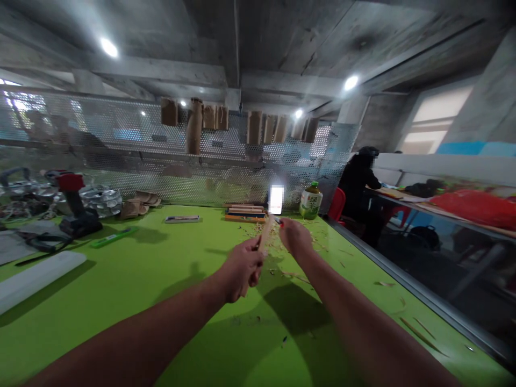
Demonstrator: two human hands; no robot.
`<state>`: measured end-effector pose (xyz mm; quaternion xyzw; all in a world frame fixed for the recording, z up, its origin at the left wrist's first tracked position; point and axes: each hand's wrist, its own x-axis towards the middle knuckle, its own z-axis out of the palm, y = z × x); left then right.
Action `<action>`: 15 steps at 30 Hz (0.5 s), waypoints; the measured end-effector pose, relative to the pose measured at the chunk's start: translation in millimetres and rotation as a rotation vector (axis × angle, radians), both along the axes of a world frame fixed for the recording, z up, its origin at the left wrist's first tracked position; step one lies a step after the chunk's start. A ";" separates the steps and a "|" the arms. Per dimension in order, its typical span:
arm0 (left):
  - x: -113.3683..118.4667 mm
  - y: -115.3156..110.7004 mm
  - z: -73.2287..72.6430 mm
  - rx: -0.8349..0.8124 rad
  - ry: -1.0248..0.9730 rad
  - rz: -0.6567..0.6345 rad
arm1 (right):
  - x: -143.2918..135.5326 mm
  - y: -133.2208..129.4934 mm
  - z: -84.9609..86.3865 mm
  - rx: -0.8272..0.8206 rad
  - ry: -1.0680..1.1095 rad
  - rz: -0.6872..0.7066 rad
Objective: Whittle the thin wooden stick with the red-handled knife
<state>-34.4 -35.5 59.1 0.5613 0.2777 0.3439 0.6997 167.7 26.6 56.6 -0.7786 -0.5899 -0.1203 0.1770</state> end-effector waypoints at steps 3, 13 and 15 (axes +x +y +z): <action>1.8 -5.7 -1.4 0.044 0.004 -0.073 | 27.0 3.1 2.3 -0.028 0.136 -0.111; -4.4 31.9 -10.8 0.006 0.019 0.195 | -35.7 -17.2 -3.5 0.015 -0.043 0.217; -3.3 30.9 -9.9 0.000 0.017 0.190 | -44.2 -19.8 -6.0 -0.011 -0.070 0.259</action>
